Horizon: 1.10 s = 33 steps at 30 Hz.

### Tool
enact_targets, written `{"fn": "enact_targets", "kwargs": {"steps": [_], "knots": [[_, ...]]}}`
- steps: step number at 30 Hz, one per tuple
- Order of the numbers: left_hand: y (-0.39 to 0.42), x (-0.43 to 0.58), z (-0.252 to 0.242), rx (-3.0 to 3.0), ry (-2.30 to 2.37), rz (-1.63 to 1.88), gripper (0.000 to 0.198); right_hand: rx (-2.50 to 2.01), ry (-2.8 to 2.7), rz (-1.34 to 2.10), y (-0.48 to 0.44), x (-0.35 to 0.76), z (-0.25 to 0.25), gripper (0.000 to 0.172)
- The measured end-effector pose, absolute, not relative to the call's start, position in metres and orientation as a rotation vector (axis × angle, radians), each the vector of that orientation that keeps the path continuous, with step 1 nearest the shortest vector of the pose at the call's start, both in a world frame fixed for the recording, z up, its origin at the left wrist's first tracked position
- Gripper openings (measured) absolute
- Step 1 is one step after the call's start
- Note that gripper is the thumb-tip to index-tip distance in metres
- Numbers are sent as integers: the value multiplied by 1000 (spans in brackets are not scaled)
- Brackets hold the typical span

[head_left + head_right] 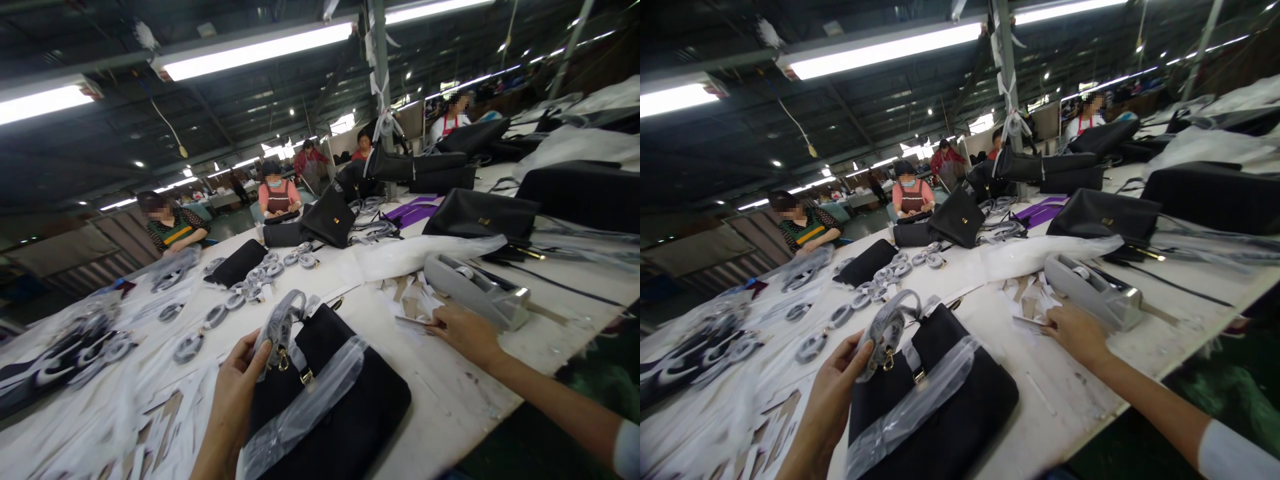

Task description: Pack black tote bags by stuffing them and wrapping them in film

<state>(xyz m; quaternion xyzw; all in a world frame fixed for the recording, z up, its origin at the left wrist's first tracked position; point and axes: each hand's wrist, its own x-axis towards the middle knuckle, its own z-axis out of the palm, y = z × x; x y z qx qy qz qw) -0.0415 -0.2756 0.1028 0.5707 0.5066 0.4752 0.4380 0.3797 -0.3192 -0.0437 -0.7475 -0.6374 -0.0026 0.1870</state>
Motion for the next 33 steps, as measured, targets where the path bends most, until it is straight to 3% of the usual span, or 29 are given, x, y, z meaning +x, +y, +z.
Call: {"fn": "enact_targets", "kwargs": {"steps": [4, 9, 15, 18, 26, 33], "knots": [[-274, -42, 102, 1414, 1249, 1184, 52, -2011, -1946, -17, -323, 385, -42, 16], [-276, -39, 107, 1349, 1200, 1211, 50, -1926, -1869, 103, -325, 378, -28, 26], [-275, -35, 115, 1221, 1086, 1232, 42, -1458, -1613, 975, -312, 287, 32, 47], [-277, -32, 119, 1233, 1076, 1244, 42, -1194, -1580, 1205, -297, 232, 54, 46], [-288, -33, 127, 1404, 1040, 1227, 40, -990, -1684, 1173, -252, 162, 64, 47], [-288, -35, 122, 1447, 1160, 1276, 52, -1062, -1718, 1103, -251, 158, 69, 47]]}}
